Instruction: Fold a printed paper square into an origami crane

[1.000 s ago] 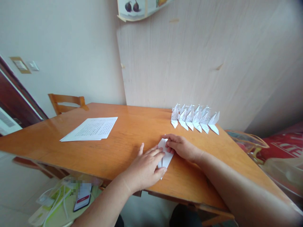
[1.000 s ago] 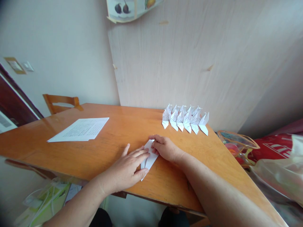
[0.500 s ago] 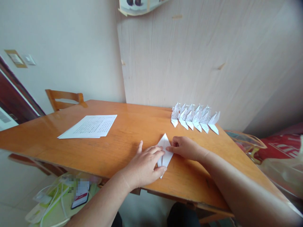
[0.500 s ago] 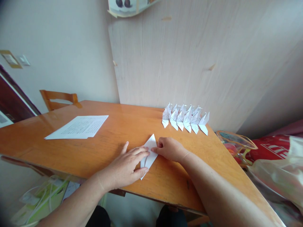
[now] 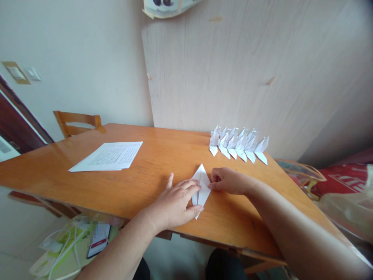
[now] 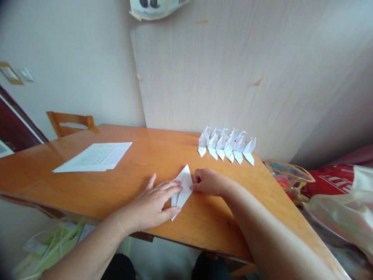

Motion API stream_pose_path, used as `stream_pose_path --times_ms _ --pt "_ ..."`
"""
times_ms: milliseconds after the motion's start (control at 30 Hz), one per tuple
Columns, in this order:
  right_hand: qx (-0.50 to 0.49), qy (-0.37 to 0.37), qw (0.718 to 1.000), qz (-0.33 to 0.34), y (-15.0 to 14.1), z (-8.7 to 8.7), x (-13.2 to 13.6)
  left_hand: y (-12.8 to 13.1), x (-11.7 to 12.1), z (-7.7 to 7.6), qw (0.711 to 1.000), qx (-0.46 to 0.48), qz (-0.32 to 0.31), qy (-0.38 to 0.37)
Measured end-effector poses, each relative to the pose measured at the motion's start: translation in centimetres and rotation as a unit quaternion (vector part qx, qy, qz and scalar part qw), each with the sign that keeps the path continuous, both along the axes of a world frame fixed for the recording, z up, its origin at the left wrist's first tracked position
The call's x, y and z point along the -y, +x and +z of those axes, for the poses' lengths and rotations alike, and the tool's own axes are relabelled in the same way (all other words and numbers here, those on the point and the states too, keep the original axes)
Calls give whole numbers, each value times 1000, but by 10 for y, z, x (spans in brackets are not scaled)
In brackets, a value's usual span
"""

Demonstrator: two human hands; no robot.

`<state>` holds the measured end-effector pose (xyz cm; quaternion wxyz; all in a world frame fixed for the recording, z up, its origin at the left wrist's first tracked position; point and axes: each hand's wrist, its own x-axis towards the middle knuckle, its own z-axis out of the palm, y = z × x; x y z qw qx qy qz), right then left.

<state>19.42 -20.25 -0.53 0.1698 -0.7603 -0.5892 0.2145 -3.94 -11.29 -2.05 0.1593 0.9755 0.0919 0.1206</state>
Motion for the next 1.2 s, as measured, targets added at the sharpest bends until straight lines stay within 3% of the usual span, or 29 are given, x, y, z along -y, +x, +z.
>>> stream_pose_path --times_ms 267,467,633,767,1067,1200 --pt "-3 36 999 17 2 3 11 0 -3 1 1000 -9 6 -21" --pt "86 141 985 57 -6 11 16 2 -3 -2 1000 -3 9 -16" --pt "140 116 981 71 -32 23 28 2 -3 -1 1000 -5 11 -14" --pt "172 89 973 125 -57 29 42 2 -2 2 1000 2 -2 -26" --pt "242 118 955 128 -83 -8 54 3 -3 -6 999 11 22 -48" --pt "266 121 950 112 -86 -15 55 3 -3 -7 999 2 21 -35"
